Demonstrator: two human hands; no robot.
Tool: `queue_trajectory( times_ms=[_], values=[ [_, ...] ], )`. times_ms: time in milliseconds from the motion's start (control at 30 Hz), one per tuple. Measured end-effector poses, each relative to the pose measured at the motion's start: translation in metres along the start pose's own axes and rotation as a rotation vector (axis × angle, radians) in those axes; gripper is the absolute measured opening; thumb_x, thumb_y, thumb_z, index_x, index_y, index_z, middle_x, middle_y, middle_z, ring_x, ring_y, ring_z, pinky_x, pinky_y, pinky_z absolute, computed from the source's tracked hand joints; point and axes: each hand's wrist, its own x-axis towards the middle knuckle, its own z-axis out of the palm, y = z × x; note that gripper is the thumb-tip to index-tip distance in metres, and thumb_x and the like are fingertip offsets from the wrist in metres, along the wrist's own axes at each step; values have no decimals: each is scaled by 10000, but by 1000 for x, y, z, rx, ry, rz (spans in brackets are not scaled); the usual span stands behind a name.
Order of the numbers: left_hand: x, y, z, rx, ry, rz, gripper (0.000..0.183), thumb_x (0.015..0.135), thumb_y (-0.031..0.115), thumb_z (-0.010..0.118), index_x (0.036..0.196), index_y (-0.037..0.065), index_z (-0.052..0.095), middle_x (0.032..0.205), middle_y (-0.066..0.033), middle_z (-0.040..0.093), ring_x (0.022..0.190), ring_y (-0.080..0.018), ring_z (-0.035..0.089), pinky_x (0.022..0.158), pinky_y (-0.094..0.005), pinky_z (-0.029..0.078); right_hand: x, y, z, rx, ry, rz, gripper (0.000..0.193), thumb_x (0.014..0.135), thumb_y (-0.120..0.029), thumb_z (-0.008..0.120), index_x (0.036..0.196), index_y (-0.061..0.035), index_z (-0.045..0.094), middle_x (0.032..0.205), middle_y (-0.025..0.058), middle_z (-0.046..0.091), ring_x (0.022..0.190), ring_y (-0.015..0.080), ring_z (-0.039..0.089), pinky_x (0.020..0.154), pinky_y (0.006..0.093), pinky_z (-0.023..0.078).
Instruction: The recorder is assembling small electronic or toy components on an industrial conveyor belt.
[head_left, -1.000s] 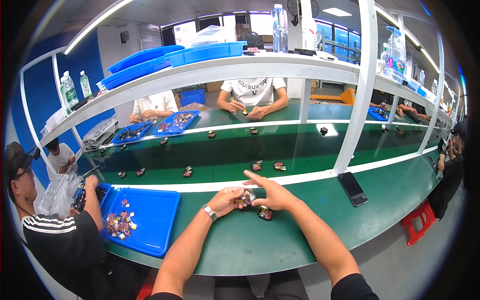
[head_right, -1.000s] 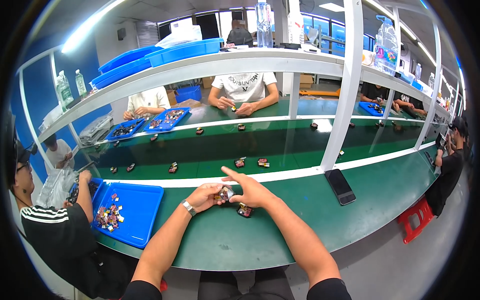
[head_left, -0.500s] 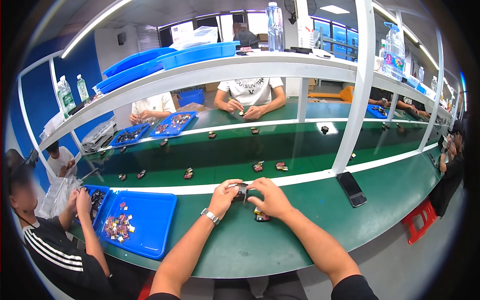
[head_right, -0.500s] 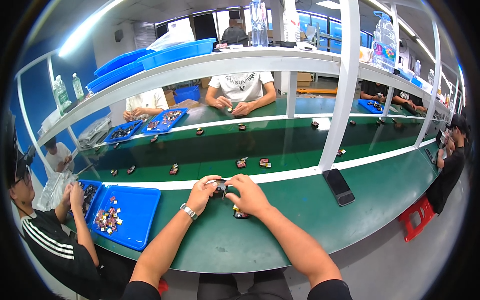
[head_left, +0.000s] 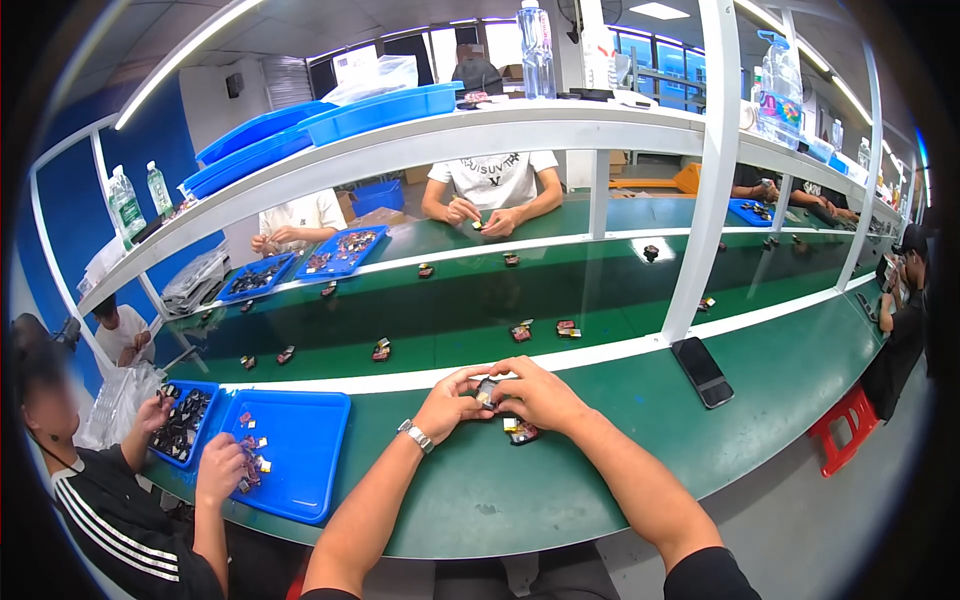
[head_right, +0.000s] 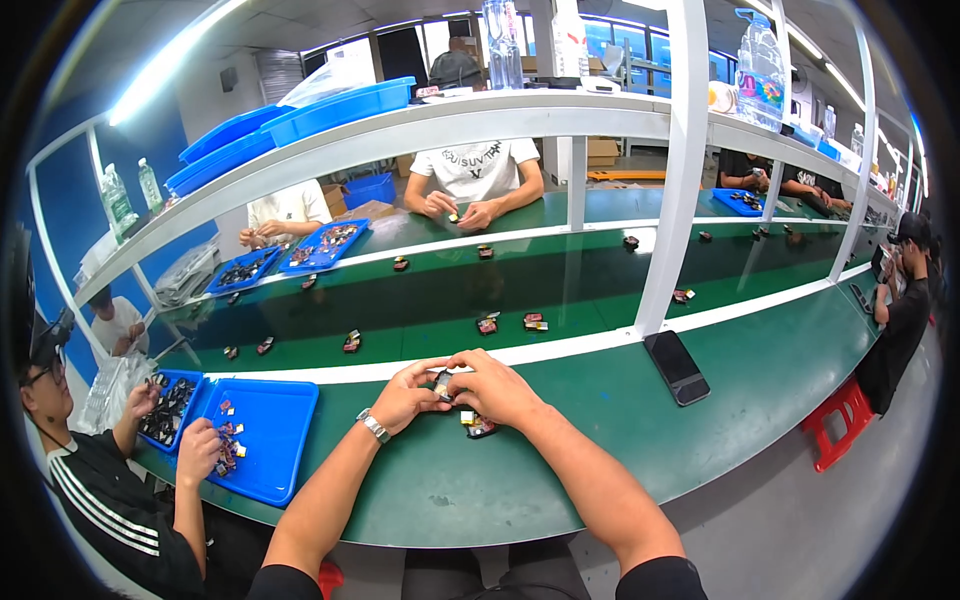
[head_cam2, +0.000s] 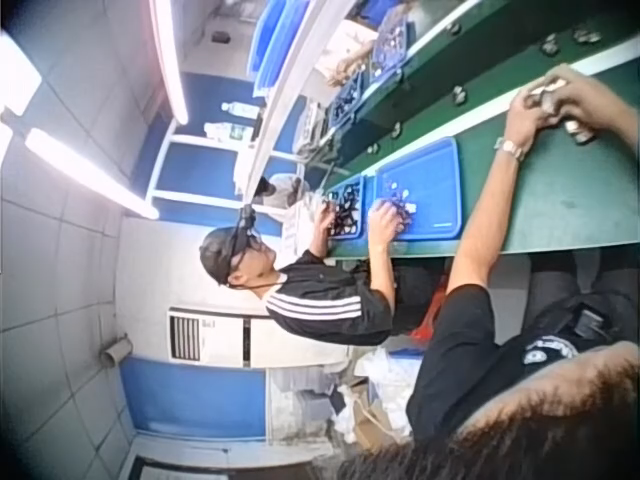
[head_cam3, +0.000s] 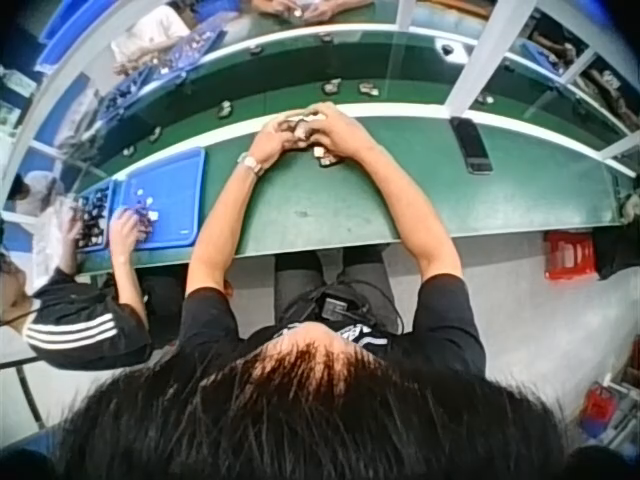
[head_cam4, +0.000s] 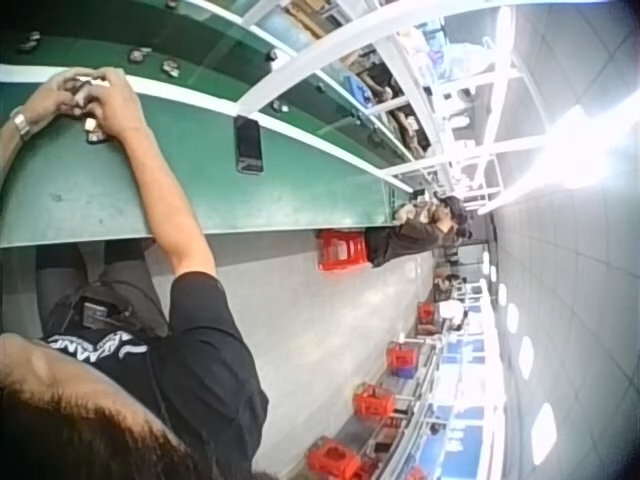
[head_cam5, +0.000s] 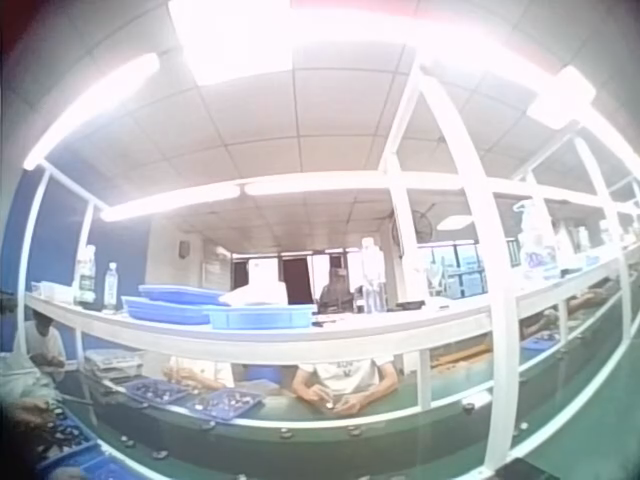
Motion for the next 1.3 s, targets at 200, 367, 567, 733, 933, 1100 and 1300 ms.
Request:
queue_trajectory(
  times_ms=[200,367,567,733,933,1100,1300],
  values=[
    [2,-2,-13,6,-28,-52,387,913,3,564,1297,20,513,1116,-69,607,926,-154,643,785,-293,572,0,-1,5,115,-8,56,180,776,-67,736,926,-107,646,1239,69,518,1169,282,503,973,386,464],
    [2,-6,-14,105,10,-15,327,923,25,576,1246,23,522,1103,-72,610,930,-152,645,804,-286,569,1,-8,-1,49,-102,38,172,798,-72,712,952,-106,644,1218,55,512,1171,266,491,975,380,447],
    [1,-9,-16,88,-11,-44,260,927,15,569,1182,26,518,1096,-82,635,951,-165,655,851,-308,562,1,-6,1,112,-65,46,146,791,-65,709,919,-100,649,1205,49,527,1162,250,499,959,371,458],
    [-1,-6,-4,-61,-54,-46,284,931,-17,540,1210,23,503,1169,-91,623,1054,-187,631,941,-345,540,-1,-5,14,73,48,135,113,797,-99,717,902,-90,676,1201,61,542,1170,263,500,961,377,458],
    [1,-10,-8,-170,-110,-42,385,924,-27,541,1294,36,459,1264,-106,566,1153,-209,583,987,-376,521,0,-3,19,-13,151,82,102,794,-115,725,894,-95,728,1240,79,567,1188,278,499,979,383,451],
    [0,-13,-10,-136,-170,-15,382,918,-15,561,1284,45,467,1246,-96,576,1164,-212,576,1010,-403,500,1,-4,20,6,151,128,98,799,-136,715,877,-78,727,1250,81,570,1196,281,499,989,383,446],
    [2,-17,-12,-166,-202,-34,359,921,2,571,1264,52,477,1196,-86,594,1134,-205,590,1006,-420,498,-1,-3,16,88,92,105,103,816,-154,688,860,-63,708,1291,76,546,1236,268,474,1010,382,437]
  ],
)
